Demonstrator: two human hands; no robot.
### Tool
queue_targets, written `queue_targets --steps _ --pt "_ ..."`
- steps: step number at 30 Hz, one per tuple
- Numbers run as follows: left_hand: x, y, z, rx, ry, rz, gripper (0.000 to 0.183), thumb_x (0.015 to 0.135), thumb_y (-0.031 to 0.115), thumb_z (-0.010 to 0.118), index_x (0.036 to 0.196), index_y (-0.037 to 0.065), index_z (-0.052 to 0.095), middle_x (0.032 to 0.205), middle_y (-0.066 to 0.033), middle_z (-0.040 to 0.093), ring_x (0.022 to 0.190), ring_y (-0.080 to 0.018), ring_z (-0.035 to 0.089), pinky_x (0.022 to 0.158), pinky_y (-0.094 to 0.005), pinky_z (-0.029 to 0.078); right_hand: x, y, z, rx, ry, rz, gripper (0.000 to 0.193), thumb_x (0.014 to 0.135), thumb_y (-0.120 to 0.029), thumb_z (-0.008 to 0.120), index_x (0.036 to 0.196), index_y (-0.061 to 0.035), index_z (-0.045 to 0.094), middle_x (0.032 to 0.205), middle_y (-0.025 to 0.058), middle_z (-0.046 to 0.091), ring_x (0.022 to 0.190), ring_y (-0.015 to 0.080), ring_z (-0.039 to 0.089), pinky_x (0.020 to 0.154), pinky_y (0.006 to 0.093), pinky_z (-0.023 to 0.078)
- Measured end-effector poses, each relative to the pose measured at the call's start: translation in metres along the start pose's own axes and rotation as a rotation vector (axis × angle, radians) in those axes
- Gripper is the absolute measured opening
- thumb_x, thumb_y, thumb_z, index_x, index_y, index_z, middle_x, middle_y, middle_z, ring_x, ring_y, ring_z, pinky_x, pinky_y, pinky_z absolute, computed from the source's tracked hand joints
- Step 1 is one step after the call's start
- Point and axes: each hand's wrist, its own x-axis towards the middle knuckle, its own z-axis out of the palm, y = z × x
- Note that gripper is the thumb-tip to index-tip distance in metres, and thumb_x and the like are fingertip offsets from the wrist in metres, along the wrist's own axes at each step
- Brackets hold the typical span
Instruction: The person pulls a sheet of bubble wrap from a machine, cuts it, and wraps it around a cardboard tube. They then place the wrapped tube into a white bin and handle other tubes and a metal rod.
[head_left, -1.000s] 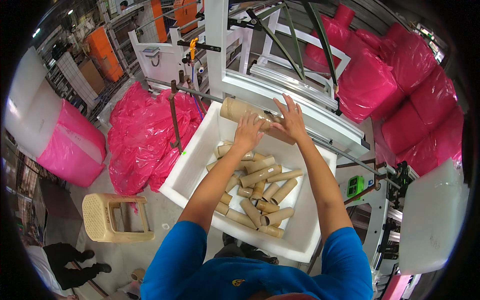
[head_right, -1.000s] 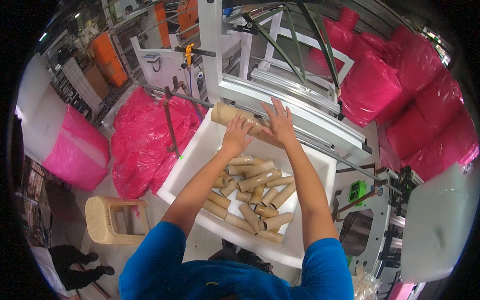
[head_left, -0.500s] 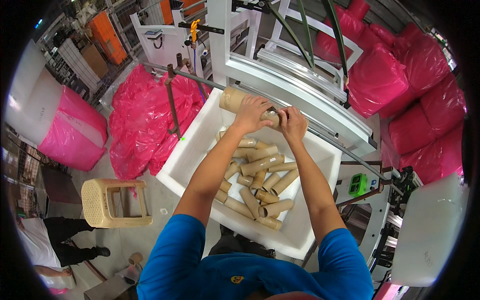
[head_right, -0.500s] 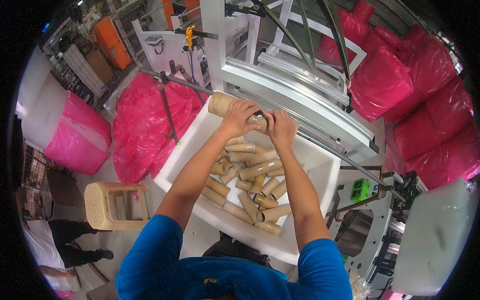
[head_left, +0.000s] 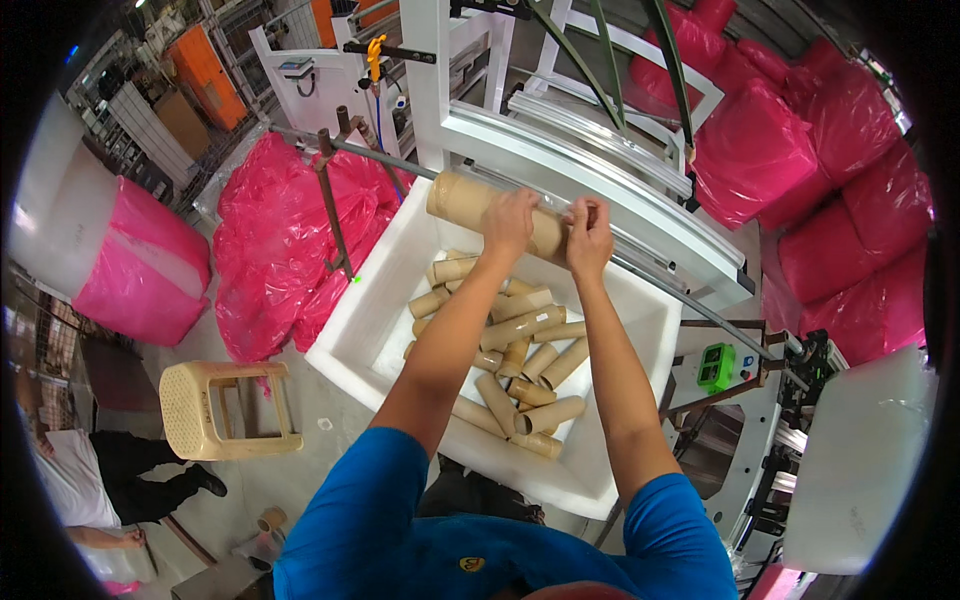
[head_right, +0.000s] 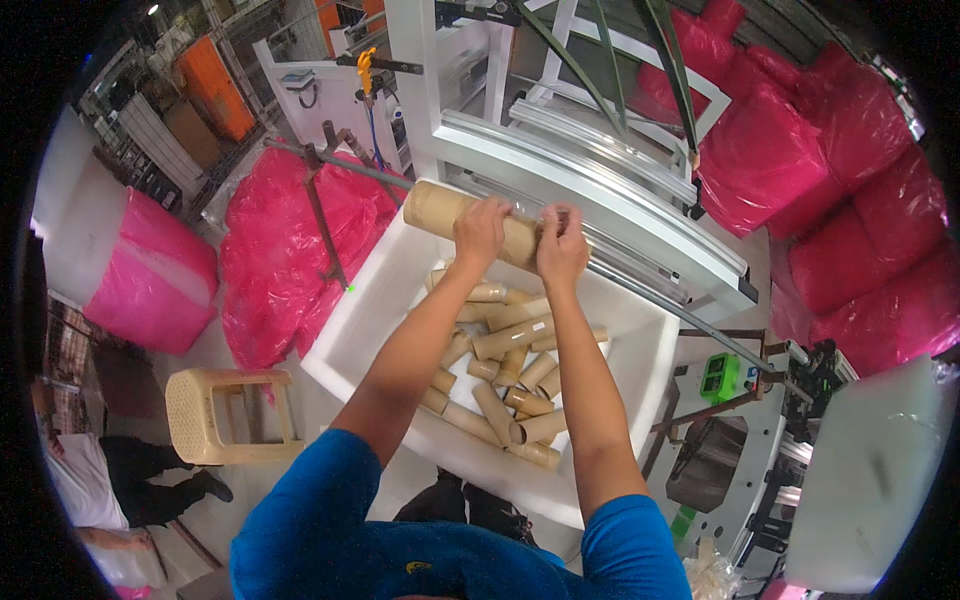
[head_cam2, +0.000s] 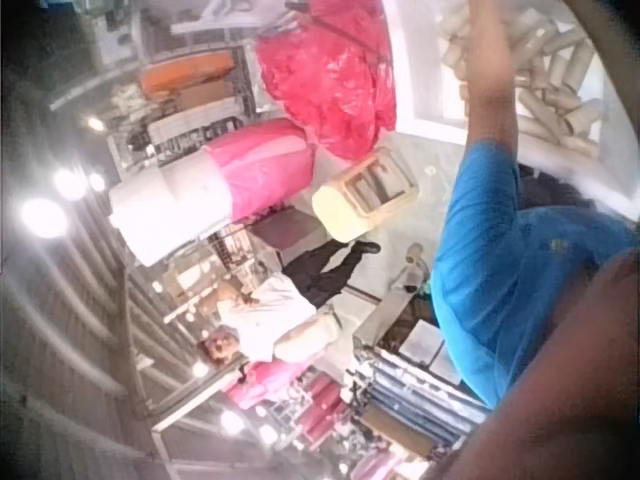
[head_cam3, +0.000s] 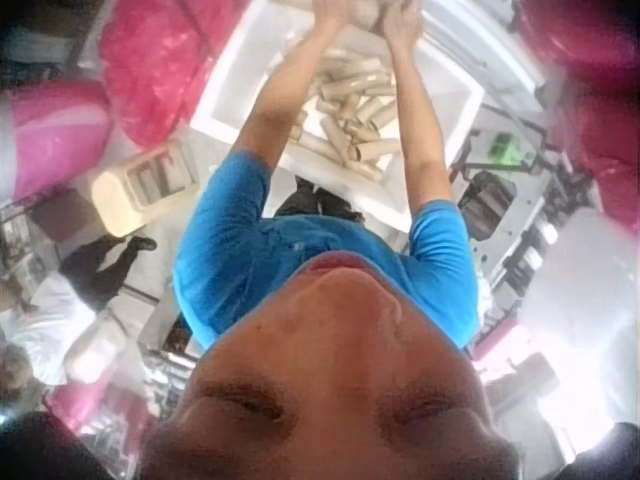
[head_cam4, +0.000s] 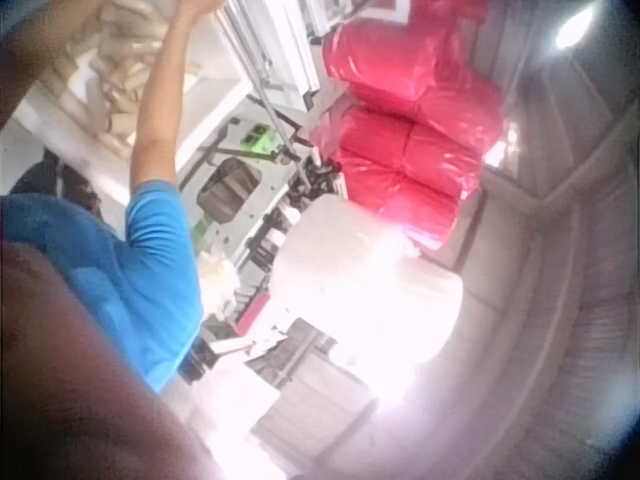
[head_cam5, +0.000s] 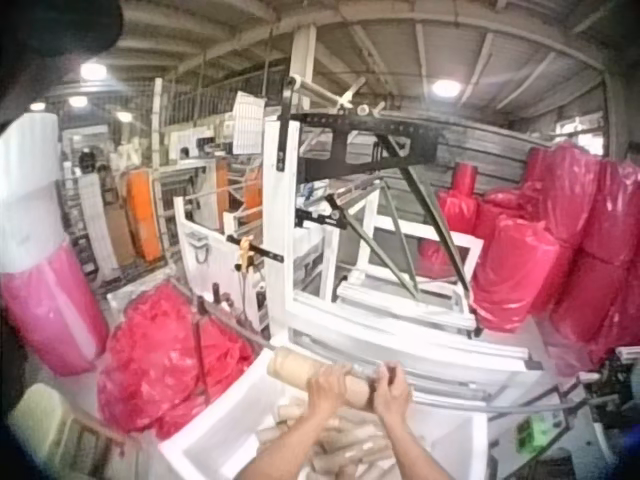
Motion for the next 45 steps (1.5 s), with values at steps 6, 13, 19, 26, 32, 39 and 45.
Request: queue_targets --steps 6,13,19,26,32,39,45 --pt "0.0 0.02 -0.014 -0.135 0.1 -0.316 0.016 0.079 0.016 0.045 0.076 0.002 0.053 0.067 -0.0105 0.055 0.064 -0.0251 0.054 0.058 -0.0321 0.042 -0.044 -0.01 -0.002 -0.764 -0.122 -0.498 0.056 0.07 -0.022 0.053 0.119 -0.0075 0.031 0.116 0.0139 0.04 0.107 0.0265 0.039 0.089 0.0391 0.025" --pt "-0.083 0.004 -0.067 -0.688 -0.023 -0.417 0.015 0.081 0.015 0.044 0.079 0.001 0.05 0.07 -0.0085 0.051 0.062 -0.0149 0.051 0.054 -0.0266 0.042 -0.143 0.004 -0.009 -0.526 -0.255 -0.404 0.057 0.067 -0.019 0.055 0.118 -0.0058 0.033 0.12 0.012 0.035 0.109 0.026 0.034 0.09 0.0396 0.02" --pt "-0.086 0.013 -0.08 -0.427 -0.103 -0.261 0.013 0.08 0.012 0.044 0.081 0.002 0.051 0.071 -0.0093 0.051 0.064 -0.0172 0.054 0.054 -0.0266 0.043 -0.151 0.017 -0.024 0.254 -0.342 0.463 0.046 0.08 -0.042 0.042 0.11 -0.0079 0.042 0.099 0.0078 0.05 0.091 0.0167 0.047 0.073 0.0273 0.036" --pt "-0.1 0.036 -0.077 -0.229 -0.114 -0.104 0.014 0.076 0.014 0.048 0.085 0.005 0.053 0.083 -0.0135 0.054 0.079 -0.0314 0.05 0.069 -0.0361 0.041 -0.075 -0.018 0.04 0.813 -0.325 0.978 0.041 0.081 -0.038 0.044 0.092 0.0005 0.049 0.081 0.011 0.054 0.07 0.0181 0.052 0.056 0.0283 0.041" --pt "-0.182 0.025 -0.113 -0.131 -0.309 -0.183 0.032 0.075 0.013 0.052 0.106 0.007 0.048 0.098 -0.0139 0.053 0.09 -0.0282 0.051 0.076 -0.0348 0.04 -0.091 0.039 0.033 -0.18 -0.246 0.34 0.035 0.081 -0.032 0.042 0.069 -0.0021 0.055 0.056 0.0097 0.054 0.057 0.0178 0.054 0.056 0.0306 0.041" --pt "-0.122 0.008 -0.135 0.051 -0.221 -0.073 0.054 0.065 0.019 0.064 0.113 0.009 0.042 0.117 -0.0168 0.038 0.108 -0.0296 0.037 0.086 -0.0372 0.033 -0.087 0.056 0.024 -0.2 -0.223 0.162 0.037 0.079 -0.034 0.041 0.064 -0.0033 0.055 0.05 0.0105 0.051 0.047 0.0201 0.051 0.053 0.0326 0.04" --pt "0.028 -0.012 -0.099 0.533 -0.651 0.383 0.088 0.048 0.026 0.074 0.122 0.02 0.028 0.116 -0.0091 0.039 0.113 -0.0256 0.032 0.091 -0.0478 0.023 -0.096 0.019 0.033 0.049 -0.164 0.275 0.031 0.078 -0.024 0.044 0.058 -0.0012 0.052 0.05 0.0063 0.049 0.043 0.0135 0.048 0.042 0.0265 0.037"
